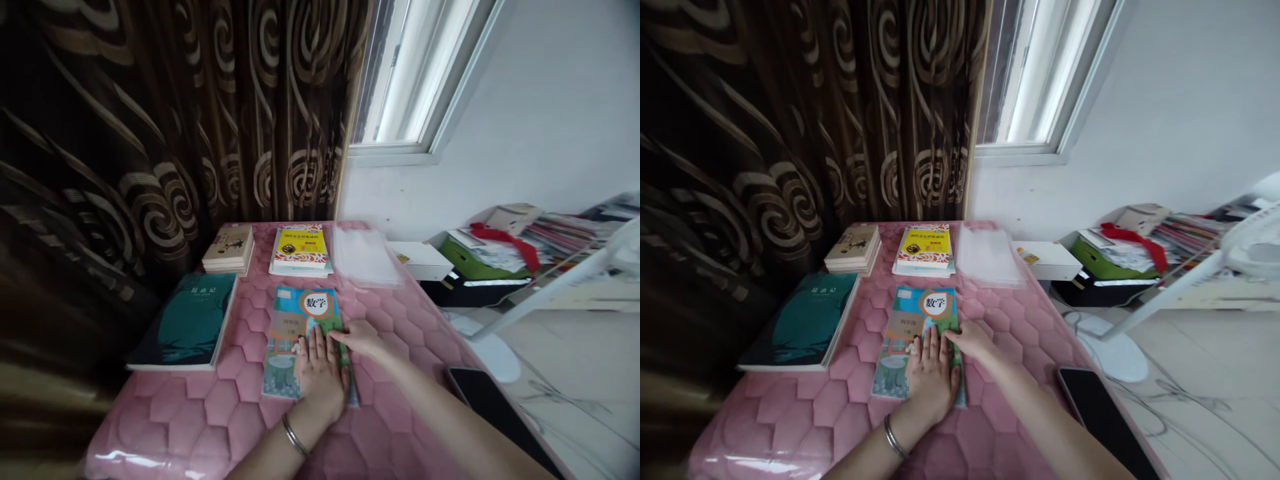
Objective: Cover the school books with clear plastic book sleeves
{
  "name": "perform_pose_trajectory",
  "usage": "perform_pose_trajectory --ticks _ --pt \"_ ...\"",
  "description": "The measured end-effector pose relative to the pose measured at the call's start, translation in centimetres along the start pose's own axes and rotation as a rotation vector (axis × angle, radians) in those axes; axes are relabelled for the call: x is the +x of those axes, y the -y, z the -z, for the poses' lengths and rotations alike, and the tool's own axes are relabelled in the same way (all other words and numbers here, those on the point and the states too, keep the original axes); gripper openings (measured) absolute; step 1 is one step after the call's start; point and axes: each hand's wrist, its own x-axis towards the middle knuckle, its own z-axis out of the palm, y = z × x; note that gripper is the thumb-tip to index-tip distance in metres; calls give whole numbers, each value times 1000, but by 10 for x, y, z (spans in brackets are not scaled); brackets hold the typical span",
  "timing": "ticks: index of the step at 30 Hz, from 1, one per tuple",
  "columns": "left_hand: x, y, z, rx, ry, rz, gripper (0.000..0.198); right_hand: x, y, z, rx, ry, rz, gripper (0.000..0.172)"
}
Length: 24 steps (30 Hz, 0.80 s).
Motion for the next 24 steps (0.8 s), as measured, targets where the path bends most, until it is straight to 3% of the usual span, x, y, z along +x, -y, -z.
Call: perform_pose_trajectory --ticks 4,7,9,13,16,19,22,24 --pt "0 -4 1 -42 25 20 69 -6 6 -6 -89 -89 -18 35" --pt "7 8 3 -70 32 25 66 -10 6 -9 -93 -131 -19 34" --pt "13 30 7 -59 27 29 61 -12 6 -10 -78 -137 -12 35" --pt "21 90 19 70 -67 205 56 -10 4 -9 -27 -146 -21 40" --pt "22 114 24 88 -155 276 53 -6 3 -8 44 -143 -24 42" --pt "30 111 26 -125 -199 332 51 -3 2 -8 144 -107 -28 40" --pt "51 107 30 -434 -152 439 54 -7 2 -14 268 -57 -9 22" --pt "67 113 34 -544 -106 497 50 -13 2 -20 445 -17 22 25"
